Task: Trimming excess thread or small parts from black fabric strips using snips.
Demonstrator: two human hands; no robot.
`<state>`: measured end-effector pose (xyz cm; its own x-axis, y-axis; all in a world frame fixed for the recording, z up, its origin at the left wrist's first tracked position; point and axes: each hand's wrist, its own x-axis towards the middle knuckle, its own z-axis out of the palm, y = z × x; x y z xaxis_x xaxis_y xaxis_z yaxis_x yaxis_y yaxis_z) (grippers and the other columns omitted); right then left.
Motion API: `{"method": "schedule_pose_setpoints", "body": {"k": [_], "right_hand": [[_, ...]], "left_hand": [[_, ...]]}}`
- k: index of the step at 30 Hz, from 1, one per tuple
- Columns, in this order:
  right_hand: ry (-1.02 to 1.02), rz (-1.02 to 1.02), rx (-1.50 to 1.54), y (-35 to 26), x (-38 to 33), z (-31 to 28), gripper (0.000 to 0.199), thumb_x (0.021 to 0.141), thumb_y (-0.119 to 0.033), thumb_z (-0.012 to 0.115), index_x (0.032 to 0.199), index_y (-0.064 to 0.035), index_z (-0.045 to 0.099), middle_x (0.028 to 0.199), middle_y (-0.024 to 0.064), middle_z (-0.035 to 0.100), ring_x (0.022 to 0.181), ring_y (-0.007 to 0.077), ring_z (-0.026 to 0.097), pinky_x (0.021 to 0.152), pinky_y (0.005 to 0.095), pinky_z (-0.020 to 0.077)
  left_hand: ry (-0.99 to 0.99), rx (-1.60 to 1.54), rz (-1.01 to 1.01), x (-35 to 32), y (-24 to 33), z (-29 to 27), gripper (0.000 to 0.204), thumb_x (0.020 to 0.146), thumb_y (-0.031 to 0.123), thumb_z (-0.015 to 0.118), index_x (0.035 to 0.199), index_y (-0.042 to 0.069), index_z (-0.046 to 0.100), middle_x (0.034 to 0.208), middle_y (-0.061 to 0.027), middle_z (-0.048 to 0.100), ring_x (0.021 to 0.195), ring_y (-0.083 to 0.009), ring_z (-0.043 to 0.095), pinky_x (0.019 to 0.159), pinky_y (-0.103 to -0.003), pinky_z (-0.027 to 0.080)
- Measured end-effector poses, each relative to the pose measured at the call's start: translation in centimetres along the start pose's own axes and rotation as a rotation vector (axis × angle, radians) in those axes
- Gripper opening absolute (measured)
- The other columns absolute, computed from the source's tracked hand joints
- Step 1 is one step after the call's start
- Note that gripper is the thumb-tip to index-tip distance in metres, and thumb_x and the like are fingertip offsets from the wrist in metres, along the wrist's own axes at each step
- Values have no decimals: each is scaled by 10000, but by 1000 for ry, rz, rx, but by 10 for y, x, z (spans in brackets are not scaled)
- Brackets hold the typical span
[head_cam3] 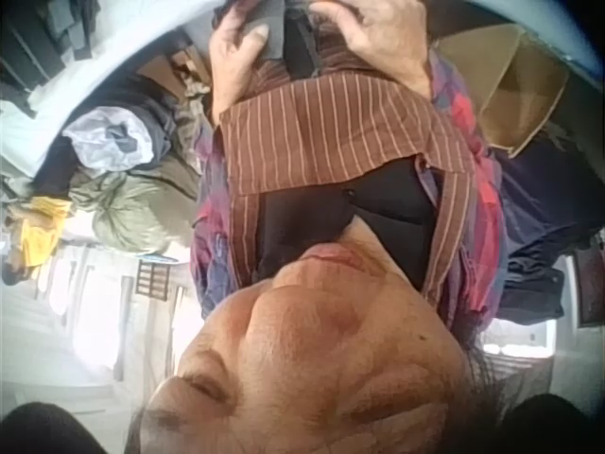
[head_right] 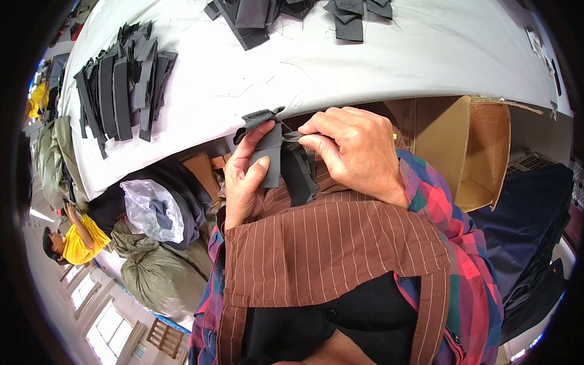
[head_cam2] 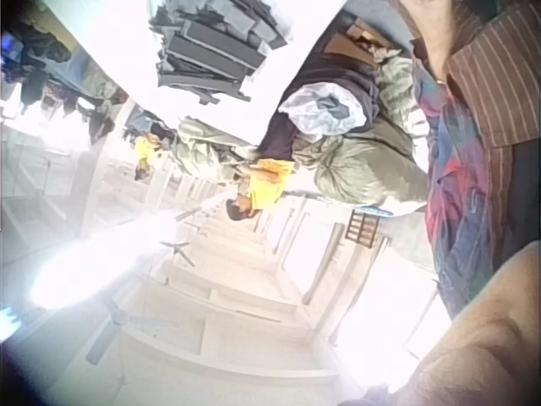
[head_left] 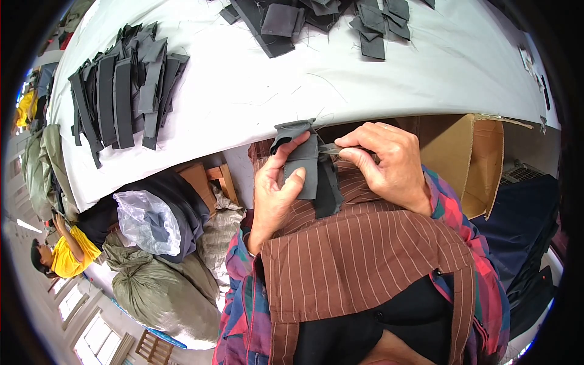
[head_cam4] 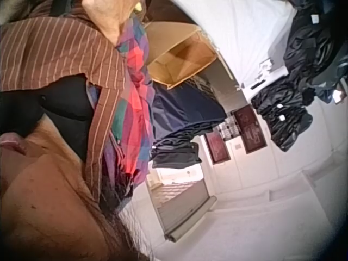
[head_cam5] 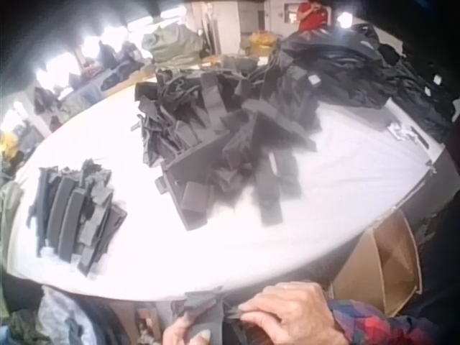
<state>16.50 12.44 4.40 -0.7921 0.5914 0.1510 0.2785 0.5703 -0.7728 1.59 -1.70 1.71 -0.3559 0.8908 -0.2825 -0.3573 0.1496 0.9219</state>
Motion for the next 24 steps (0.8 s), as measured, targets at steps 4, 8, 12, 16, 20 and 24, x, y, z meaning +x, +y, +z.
{"method": "schedule_pose_setpoints", "body": {"k": [4, 8, 12, 16, 20, 24], "right_hand": [[-18, 3, 33, -1, 1, 0, 103, 725, -46, 684, 820, -15, 662, 740, 104, 651, 677, 260, 633, 601, 319, 480], [-29, 9, 36, -1, 2, 0, 103, 724, -43, 683, 820, -13, 662, 739, 105, 651, 675, 259, 635, 603, 316, 482], [-44, 18, 24, -2, 3, -1, 105, 722, -41, 682, 820, -12, 662, 739, 107, 651, 678, 260, 635, 606, 317, 481], [-48, 19, 11, -1, 3, 0, 105, 721, -40, 682, 820, -11, 661, 737, 108, 650, 682, 258, 636, 611, 317, 481], [-27, 15, 40, 1, 2, 2, 99, 732, -44, 676, 824, -9, 661, 738, 111, 650, 679, 254, 637, 606, 314, 479], [-45, 82, 94, 2, 2, 2, 96, 751, -54, 666, 833, -4, 661, 741, 115, 649, 674, 250, 638, 597, 307, 477]], "left_hand": [[13, -64, -39, 0, 0, 0, 490, 818, 51, 516, 1303, -11, 477, 1253, -103, 522, 1156, -158, 483, 1010, -298, 341], [-10, -74, -29, 1, 0, -1, 486, 831, 82, 519, 1307, -8, 475, 1254, -104, 523, 1156, -161, 484, 1010, -300, 340], [-14, -44, -18, 0, 0, -1, 486, 839, 106, 526, 1308, -9, 473, 1255, -104, 525, 1151, -163, 487, 1008, -301, 342], [-12, -36, -9, 1, -1, 0, 489, 836, 110, 524, 1307, -8, 475, 1252, -106, 527, 1145, -161, 491, 1005, -299, 344], [-5, 3, -15, 1, 0, 0, 491, 827, 110, 521, 1304, -3, 484, 1242, -104, 536, 1139, -157, 494, 999, -297, 348], [-12, -2, -12, 1, -1, -1, 487, 823, 101, 517, 1300, 2, 492, 1231, -97, 543, 1128, -152, 499, 992, -296, 356]]}}
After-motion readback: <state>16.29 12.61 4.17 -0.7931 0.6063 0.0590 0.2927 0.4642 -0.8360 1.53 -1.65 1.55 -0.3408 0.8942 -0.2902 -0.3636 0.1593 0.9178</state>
